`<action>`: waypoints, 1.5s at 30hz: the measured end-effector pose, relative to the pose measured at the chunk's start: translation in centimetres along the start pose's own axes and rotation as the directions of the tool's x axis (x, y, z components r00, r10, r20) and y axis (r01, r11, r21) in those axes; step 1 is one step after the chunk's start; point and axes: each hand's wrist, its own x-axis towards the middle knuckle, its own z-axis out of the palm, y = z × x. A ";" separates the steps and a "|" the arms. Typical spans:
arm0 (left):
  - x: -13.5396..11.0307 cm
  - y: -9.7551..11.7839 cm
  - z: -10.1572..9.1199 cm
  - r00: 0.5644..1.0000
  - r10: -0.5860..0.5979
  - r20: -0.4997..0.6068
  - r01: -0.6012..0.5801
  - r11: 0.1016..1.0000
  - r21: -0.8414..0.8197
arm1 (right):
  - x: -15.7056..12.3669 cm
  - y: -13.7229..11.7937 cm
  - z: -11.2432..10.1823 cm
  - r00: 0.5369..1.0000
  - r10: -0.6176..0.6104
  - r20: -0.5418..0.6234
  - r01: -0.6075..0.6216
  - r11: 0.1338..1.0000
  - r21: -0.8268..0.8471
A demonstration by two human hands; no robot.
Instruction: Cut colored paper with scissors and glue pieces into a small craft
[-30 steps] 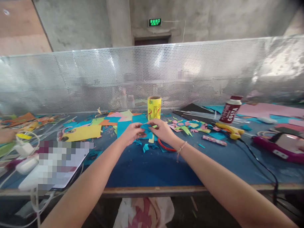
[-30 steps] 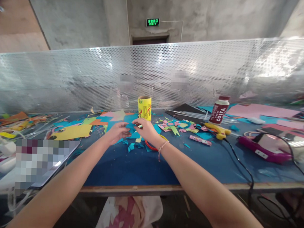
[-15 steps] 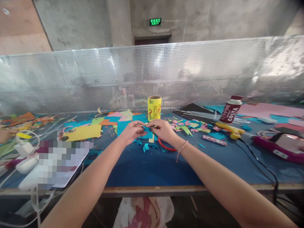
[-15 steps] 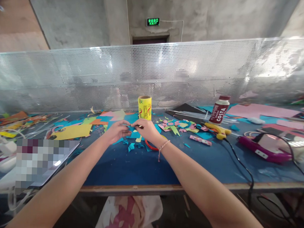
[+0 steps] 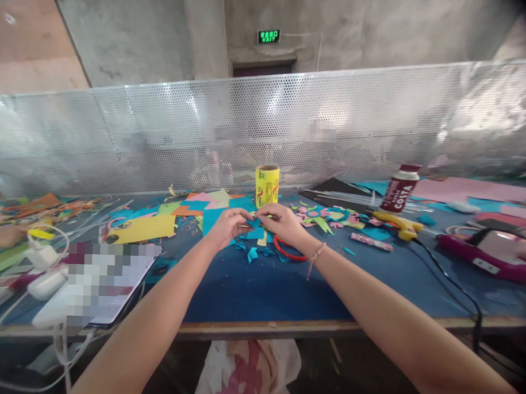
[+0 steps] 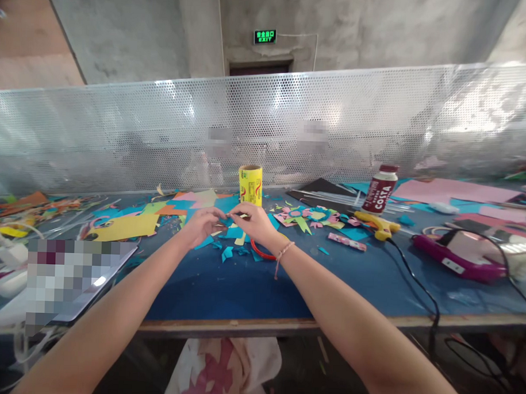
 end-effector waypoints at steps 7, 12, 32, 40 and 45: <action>0.2 -0.4 0.0 0.997 0.056 -0.055 -0.048 0.989 0.137 | 0.1 0.9 0.9 0.994 0.091 -0.061 -0.090 0.996 0.013; 0.1 -0.4 0.0 0.997 0.065 -0.044 -0.060 0.991 0.116 | 0.0 0.5 1.0 0.991 0.112 -0.075 -0.111 0.994 0.024; 0.5 -0.8 -0.2 0.989 0.143 -0.026 -0.135 0.970 0.202 | 0.0 0.8 1.1 0.992 0.117 -0.042 -0.113 0.988 0.101; 0.5 -0.6 0.0 0.979 0.199 -0.050 -0.172 0.930 0.324 | -0.1 0.6 1.2 0.988 0.150 -0.038 -0.148 0.987 0.054; 0.4 -0.6 0.0 0.982 0.187 -0.023 -0.165 0.915 0.367 | -0.1 0.3 1.1 0.984 0.174 -0.027 -0.174 0.985 0.013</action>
